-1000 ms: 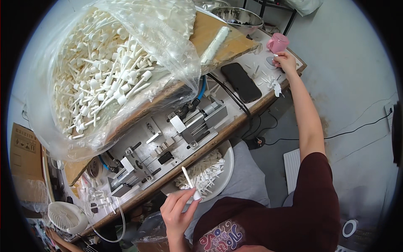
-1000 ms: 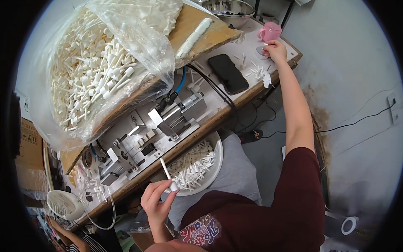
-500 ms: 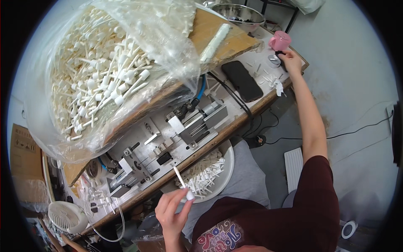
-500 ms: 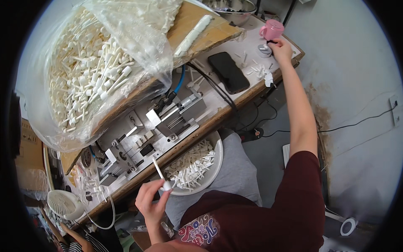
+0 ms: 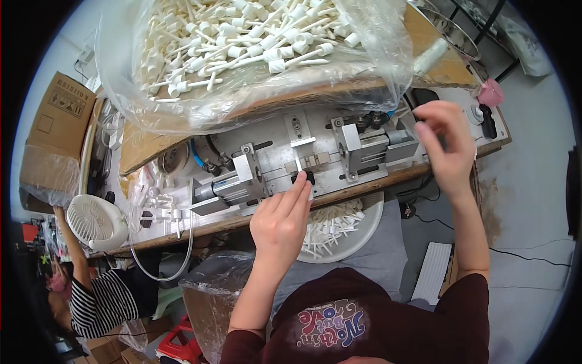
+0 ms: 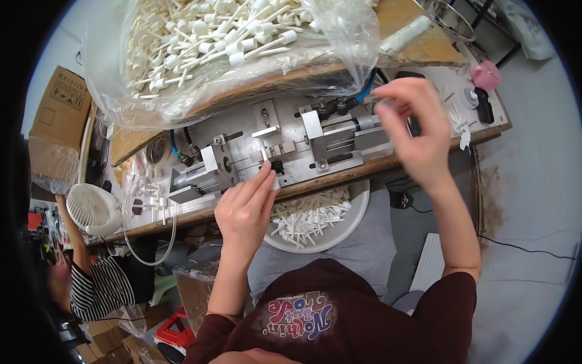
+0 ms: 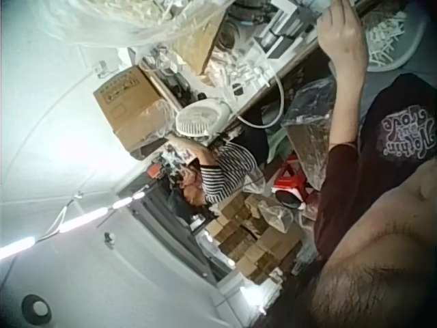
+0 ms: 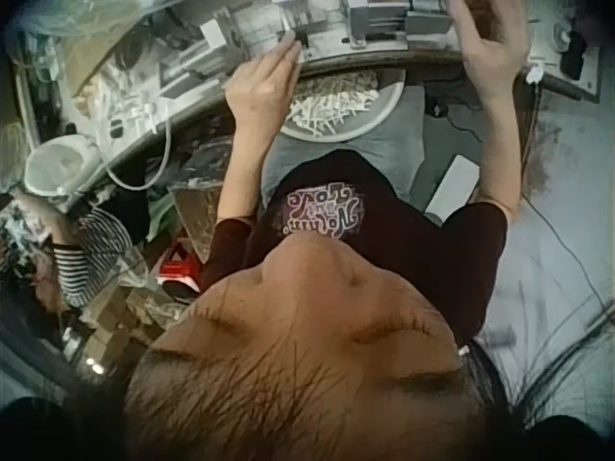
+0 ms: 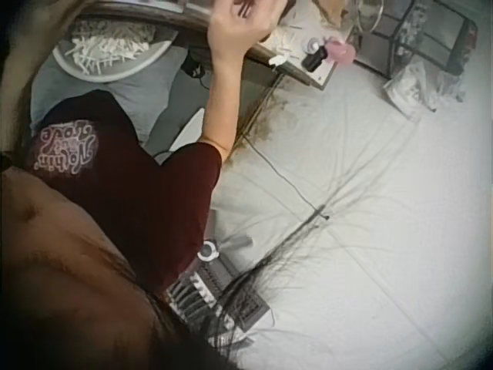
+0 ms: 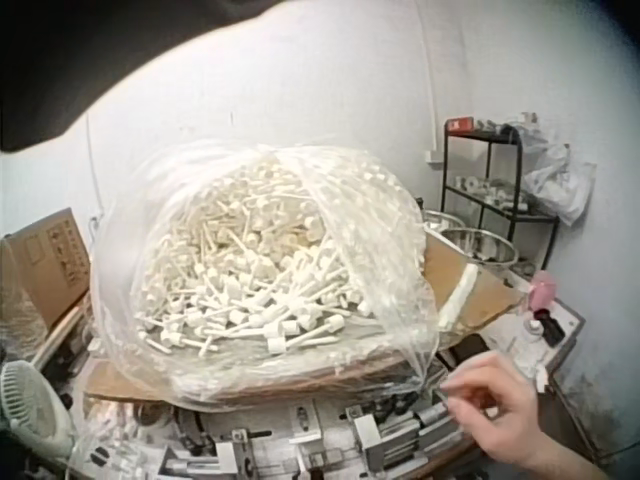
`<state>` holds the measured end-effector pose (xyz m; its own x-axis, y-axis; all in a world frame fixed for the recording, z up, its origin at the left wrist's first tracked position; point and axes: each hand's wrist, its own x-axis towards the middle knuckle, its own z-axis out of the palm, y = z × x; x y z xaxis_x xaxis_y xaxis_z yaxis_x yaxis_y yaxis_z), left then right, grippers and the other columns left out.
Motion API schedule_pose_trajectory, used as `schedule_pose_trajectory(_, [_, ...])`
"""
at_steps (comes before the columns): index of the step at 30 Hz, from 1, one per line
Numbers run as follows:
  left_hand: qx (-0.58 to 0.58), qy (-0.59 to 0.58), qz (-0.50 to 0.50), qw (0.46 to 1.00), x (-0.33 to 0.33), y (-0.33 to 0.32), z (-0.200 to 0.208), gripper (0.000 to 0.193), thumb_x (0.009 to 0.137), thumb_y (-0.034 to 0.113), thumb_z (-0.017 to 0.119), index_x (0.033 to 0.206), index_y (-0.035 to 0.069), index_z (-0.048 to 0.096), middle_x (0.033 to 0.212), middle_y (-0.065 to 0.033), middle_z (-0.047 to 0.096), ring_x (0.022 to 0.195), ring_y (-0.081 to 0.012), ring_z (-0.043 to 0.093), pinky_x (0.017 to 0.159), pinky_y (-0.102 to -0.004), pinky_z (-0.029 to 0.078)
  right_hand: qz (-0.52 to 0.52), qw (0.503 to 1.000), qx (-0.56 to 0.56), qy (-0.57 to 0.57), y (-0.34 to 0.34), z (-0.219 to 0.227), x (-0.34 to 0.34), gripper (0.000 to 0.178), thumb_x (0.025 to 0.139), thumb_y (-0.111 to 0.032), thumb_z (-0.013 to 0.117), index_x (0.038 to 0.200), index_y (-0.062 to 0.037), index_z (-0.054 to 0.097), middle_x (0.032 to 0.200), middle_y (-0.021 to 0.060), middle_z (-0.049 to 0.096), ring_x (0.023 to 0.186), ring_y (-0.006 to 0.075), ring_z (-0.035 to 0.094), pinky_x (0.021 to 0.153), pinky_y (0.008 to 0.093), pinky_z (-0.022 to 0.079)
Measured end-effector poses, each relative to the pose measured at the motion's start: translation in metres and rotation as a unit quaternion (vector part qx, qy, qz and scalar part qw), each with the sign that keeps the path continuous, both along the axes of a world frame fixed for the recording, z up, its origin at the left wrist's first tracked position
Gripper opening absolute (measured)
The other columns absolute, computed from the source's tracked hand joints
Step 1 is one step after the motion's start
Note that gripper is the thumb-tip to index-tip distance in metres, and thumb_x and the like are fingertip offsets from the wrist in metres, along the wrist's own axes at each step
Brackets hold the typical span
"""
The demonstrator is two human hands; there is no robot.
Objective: The user is assembling plastic spray bottle pump components using a pneumatic machine in a workshop setting.
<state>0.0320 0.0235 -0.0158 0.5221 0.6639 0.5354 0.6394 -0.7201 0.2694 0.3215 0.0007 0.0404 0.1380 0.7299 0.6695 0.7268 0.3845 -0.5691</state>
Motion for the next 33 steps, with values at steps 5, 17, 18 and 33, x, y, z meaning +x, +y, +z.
schedule_pose_trajectory(5, [-0.030,0.015,-0.008,0.999,0.001,0.006,0.008,0.026,0.075,0.005,0.078,0.100,0.005,0.075,0.116,-0.0040,0.073,0.074,-0.0182,0.068,0.065,-0.0299,0.052,0.109,0.994,0.020,-0.022,0.015,0.017,-0.046,0.015,0.082,0.002,0.070,0.096,-0.0045,0.073,0.099,0.0056,0.067,0.070,0.0083,0.058,0.055,0.0224,0.044])
schedule_pose_trajectory(17, [-0.027,-0.001,-0.011,1.000,0.000,0.008,0.007,0.019,0.078,0.007,0.074,0.096,0.003,0.075,0.112,-0.0077,0.074,0.056,-0.0142,0.063,0.056,-0.0275,0.048,0.074,0.988,0.031,-0.133,0.115,0.058,-0.068,0.011,0.081,-0.008,0.069,0.091,-0.0060,0.072,0.090,0.0071,0.069,0.067,0.0188,0.063,0.062,0.0315,0.051])
schedule_pose_trajectory(18, [-0.029,0.000,-0.011,1.000,0.000,0.008,0.007,0.019,0.078,0.007,0.074,0.096,0.003,0.075,0.112,-0.0078,0.074,0.056,-0.0144,0.064,0.056,-0.0275,0.048,0.082,0.985,-0.002,-0.150,0.120,0.063,-0.073,0.012,0.080,-0.006,0.066,0.091,-0.0058,0.072,0.095,0.0098,0.071,0.074,0.0264,0.067,0.070,0.0370,0.054])
schedule_pose_trajectory(33, [-0.074,-0.139,-0.065,0.985,-0.019,-0.005,0.029,0.047,0.074,0.008,0.084,0.119,0.003,0.071,0.113,-0.0123,0.073,0.064,-0.0150,0.068,0.061,-0.0243,0.053,0.092,0.935,-0.173,-0.294,0.171,0.077,-0.088,0.021,0.072,0.006,0.064,0.092,0.0002,0.064,0.086,0.0130,0.066,0.071,0.0272,0.065,0.065,0.0375,0.052])
